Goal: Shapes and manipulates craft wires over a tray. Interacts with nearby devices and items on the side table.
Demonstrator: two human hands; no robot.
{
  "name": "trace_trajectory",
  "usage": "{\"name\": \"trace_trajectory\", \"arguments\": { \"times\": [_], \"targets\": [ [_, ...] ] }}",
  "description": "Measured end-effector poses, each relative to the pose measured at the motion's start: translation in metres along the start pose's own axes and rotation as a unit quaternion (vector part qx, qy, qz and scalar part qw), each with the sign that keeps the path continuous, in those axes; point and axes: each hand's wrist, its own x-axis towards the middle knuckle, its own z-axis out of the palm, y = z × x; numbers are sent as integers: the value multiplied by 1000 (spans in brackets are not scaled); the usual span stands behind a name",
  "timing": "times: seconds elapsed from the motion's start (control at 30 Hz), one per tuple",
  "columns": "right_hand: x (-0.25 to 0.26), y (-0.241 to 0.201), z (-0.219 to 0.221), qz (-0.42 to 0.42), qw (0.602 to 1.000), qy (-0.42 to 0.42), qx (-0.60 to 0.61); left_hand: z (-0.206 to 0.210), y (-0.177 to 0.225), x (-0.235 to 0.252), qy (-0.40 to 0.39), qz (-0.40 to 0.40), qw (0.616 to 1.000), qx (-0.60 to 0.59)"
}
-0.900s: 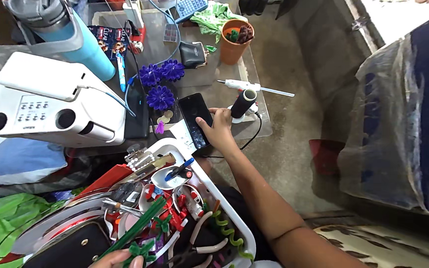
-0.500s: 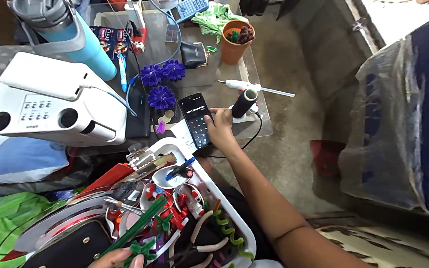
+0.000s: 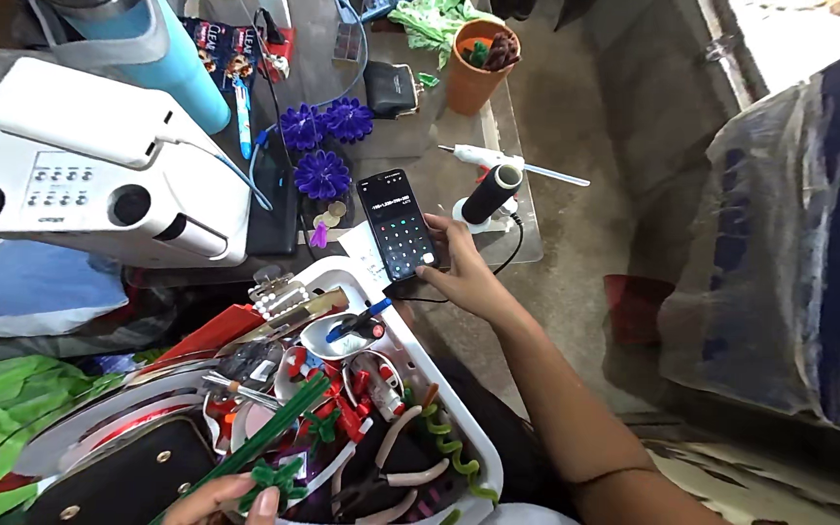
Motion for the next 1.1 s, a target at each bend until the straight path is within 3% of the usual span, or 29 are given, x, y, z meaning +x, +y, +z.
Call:
{"name": "trace_trajectory", "arguments": {
  "times": [0.37,0.77,0.93,1.1],
  "targets": [
    [17,-1,21,21,992,107,-67,-3,1,-2,5,-2,1000,-1],
    [12,1,8,21,997,67,-13,-2,0,-2,11,2,1000,-6],
    [4,11,3,-32,995,89,43,-4,-1,-3,11,-1,1000,0],
    [-10,16,-2,-113,984,135,0,-3,0,-1,5,2,1000,4]
  ]
}}
